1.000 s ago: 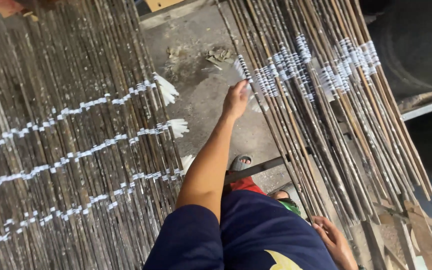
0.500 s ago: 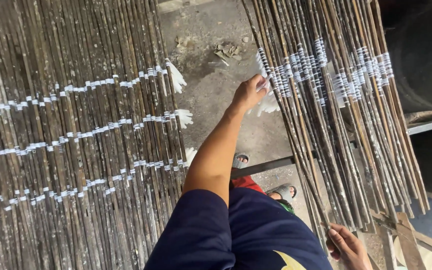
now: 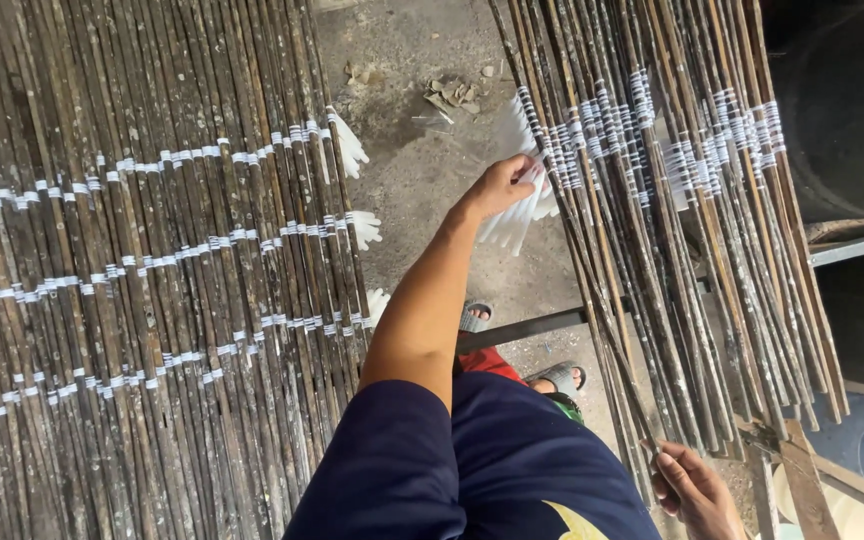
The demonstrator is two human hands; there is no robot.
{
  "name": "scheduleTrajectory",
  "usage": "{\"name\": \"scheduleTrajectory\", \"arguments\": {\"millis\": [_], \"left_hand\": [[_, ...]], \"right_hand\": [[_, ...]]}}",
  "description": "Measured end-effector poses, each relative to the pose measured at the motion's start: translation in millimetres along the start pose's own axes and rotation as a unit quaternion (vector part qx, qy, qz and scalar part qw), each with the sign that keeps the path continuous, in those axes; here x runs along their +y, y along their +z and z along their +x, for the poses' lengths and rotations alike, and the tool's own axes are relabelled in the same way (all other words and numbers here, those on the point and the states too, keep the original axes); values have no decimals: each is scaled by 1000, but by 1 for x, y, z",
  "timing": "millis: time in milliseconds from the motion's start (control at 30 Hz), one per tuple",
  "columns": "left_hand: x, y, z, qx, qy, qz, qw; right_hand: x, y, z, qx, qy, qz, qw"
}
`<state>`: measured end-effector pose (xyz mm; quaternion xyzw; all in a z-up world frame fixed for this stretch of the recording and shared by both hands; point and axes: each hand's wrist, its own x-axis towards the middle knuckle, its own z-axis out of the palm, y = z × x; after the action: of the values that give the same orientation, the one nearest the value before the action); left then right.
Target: Tying candle wicks onto a long stick at regular intervals in preparation for dipping.
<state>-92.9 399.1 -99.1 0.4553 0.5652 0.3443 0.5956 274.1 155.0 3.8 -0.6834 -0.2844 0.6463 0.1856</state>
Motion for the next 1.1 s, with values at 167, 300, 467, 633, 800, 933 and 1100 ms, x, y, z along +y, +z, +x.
{"name": "scheduleTrajectory", "arguments": {"millis": [167, 300, 467, 633, 800, 933, 1100], "left_hand": [[-12, 2, 5, -13, 45, -15, 999], [-13, 4, 2, -44, 53, -40, 997], [-19, 8, 5, -9, 54, -11, 998], [7, 16, -12, -45, 21, 52, 997], [-37, 34, 0, 18, 105, 269, 957], [-35, 38, -26, 51, 210, 287, 933], [-19, 57, -65, -116, 81, 264, 954]], "right_hand": [[-7, 2, -2, 18, 26, -21, 999], [-8, 1, -3, 27, 36, -21, 999], [-4, -2, 1, 20, 27, -16, 999], [-1, -2, -1, 11, 32, -30, 999], [5, 6, 6, -2, 24, -40, 999], [-3, 31, 9, 26, 70, -46, 996], [-19, 52, 7, 24, 65, -185, 980]]}}
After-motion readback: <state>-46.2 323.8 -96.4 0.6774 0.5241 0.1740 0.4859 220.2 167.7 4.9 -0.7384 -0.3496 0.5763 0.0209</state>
